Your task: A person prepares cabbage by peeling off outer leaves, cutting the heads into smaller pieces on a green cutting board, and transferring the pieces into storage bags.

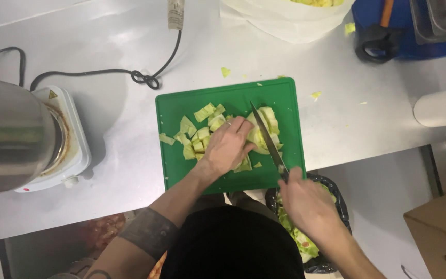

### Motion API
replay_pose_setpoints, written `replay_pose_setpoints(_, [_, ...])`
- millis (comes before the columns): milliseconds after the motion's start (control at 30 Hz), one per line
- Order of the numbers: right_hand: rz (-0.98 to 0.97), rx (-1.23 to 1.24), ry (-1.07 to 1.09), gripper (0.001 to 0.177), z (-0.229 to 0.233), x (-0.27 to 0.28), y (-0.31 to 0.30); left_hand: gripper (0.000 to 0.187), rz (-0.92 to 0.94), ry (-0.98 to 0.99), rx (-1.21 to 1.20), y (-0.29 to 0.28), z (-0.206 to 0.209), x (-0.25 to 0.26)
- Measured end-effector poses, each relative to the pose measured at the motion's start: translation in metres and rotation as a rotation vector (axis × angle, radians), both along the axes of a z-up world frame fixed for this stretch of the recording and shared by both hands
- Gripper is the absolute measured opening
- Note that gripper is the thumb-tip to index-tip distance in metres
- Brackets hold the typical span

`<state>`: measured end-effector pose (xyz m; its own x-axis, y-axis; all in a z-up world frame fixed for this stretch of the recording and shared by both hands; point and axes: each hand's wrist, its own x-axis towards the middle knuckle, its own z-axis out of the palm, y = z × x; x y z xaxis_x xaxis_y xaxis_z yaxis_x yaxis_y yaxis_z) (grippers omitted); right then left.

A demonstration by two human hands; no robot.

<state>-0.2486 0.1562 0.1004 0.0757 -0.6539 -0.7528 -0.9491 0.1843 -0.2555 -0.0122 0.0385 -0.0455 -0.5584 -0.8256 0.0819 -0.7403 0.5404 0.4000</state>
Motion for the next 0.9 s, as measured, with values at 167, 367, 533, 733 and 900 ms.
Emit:
replay_pose_setpoints(167, [0.061,-0.039,0.082,0.055,-0.072,0.023,0.015,0.056,-0.011,0.029,-0.003,0.0,0.006,0.001])
replay_pose_setpoints(367, [-0.017,-0.165,0.086,0.061,-0.113,0.037,-0.002,0.054,-0.08,-0.023,0.045,-0.005,0.02,0.005])
replay_pose_setpoints(533, [-0.13,-0.105,0.028,0.059,-0.067,0.014,0.012,0.069,-0.161,-0.136,0.14,-0.021,0.04,0.015])
replay_pose_setpoints(733, [-0.534,-0.196,-0.069,0.036,-0.019,-0.027,0.013,0.145,-0.48,-0.211,0.131,-0.091,0.083,-0.017])
replay_pose_setpoints(900, [-0.694,-0.087,-0.07,0.034,-0.008,-0.013,0.012,0.084,-0.799,-0.444,0.096,-0.115,0.076,-0.04])
